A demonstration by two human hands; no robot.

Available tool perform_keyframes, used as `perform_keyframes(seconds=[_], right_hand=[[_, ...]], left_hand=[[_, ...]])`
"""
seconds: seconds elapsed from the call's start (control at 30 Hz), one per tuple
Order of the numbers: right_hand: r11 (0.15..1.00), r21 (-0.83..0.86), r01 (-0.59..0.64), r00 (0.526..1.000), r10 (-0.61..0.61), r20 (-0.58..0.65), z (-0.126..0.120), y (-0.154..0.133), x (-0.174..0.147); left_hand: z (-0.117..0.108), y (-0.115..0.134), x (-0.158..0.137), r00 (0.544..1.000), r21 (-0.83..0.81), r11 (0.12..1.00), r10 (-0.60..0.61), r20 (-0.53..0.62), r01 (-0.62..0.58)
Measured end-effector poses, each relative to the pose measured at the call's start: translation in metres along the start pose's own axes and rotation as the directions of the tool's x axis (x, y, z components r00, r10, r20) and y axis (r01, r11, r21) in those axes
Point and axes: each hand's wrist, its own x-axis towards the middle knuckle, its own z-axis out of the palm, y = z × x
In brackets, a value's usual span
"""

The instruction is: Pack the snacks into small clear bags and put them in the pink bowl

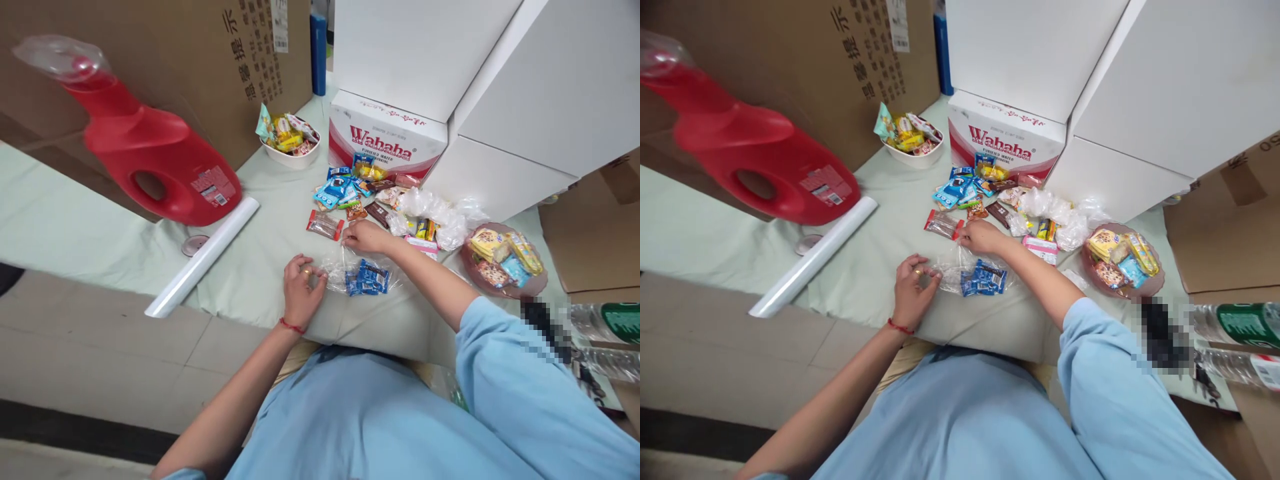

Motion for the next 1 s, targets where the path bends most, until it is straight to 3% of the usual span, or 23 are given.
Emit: perform_keyframes(seconds=[0.23,0.37,0.47,0.57,0.67,0.77,0.87,1.0], right_hand=[[0.984,0.096,-0.15,0.981,0.16,-0.107,-0.001,-0.019,-0.012],[0.941,0.322,-0.107,0.976,0.161,-0.146,0.001,-0.026,-0.021],[0.919,0.391,-0.039,0.972,0.125,-0.197,0.003,-0.028,-0.034],[0.934,0.358,-0.007,0.967,0.097,-0.236,0.006,-0.03,-0.055],[0.944,0.33,-0.003,0.967,0.088,-0.241,0.016,-0.039,-0.075],[0.96,0.281,-0.001,0.977,0.06,-0.203,0.032,-0.056,-0.09],[0.994,0.11,-0.029,0.988,0.045,-0.149,0.05,-0.075,-0.096],[0.998,-0.017,-0.066,0.98,0.062,-0.189,0.067,-0.092,-0.097]], left_hand=[[0.004,0.018,0.001,0.999,-0.069,0.998,0.011,-0.052,-0.015],[0.013,0.024,0.016,0.979,-0.074,0.976,-0.203,0.036,0.205],[0.012,0.026,0.031,0.909,0.071,0.932,-0.363,0.207,0.356],[0.008,0.029,0.04,0.873,0.225,0.927,-0.362,0.328,0.3],[0.006,0.032,0.04,0.88,0.261,0.923,-0.357,0.313,0.282],[0.006,0.03,0.04,0.873,0.18,0.917,-0.395,0.287,0.356],[0.0,0.025,0.044,0.853,0.064,0.904,-0.422,0.307,0.424],[-0.011,0.035,0.046,0.825,-0.044,0.881,-0.423,0.375,0.471]])
